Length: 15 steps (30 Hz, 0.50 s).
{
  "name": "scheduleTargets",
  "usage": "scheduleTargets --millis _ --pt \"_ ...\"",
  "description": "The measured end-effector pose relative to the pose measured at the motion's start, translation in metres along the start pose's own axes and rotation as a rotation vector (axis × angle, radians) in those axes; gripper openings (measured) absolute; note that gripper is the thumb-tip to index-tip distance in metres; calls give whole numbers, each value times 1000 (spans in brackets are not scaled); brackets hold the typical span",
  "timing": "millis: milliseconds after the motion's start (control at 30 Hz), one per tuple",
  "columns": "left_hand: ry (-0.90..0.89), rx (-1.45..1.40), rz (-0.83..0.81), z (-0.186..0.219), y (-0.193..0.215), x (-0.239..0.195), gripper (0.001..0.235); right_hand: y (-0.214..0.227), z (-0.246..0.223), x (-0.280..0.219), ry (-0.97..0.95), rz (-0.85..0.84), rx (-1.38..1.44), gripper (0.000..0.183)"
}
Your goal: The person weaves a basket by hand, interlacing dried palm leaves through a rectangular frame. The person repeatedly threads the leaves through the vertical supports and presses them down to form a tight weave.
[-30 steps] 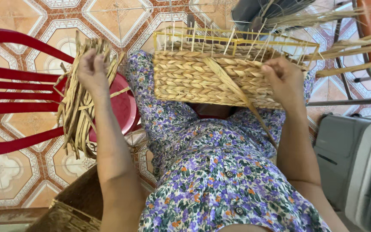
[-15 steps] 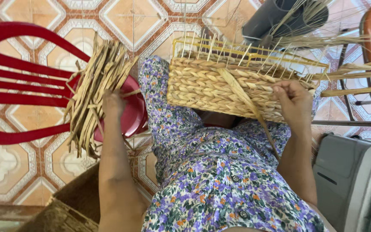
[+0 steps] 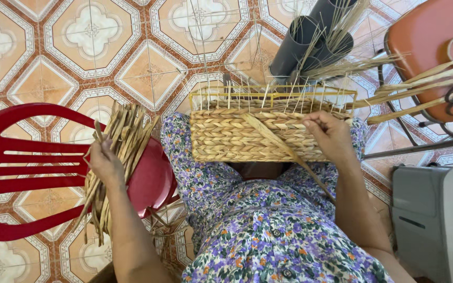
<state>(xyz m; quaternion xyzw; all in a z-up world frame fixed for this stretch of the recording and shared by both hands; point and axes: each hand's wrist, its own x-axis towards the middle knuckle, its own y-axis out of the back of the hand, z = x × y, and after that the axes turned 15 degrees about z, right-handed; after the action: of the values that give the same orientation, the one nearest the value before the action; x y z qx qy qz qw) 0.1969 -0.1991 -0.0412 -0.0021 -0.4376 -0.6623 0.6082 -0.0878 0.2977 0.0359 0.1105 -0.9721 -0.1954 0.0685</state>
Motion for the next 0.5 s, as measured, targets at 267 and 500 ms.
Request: scheduleTargets --millis 267,500 --pt "-239 -415 94 98 17 32 17 -32 -53 1 150 -103 56 19" --pt "-302 -726 -470 233 9 -51 13 -55 -92 -14 6 -277 571 49"
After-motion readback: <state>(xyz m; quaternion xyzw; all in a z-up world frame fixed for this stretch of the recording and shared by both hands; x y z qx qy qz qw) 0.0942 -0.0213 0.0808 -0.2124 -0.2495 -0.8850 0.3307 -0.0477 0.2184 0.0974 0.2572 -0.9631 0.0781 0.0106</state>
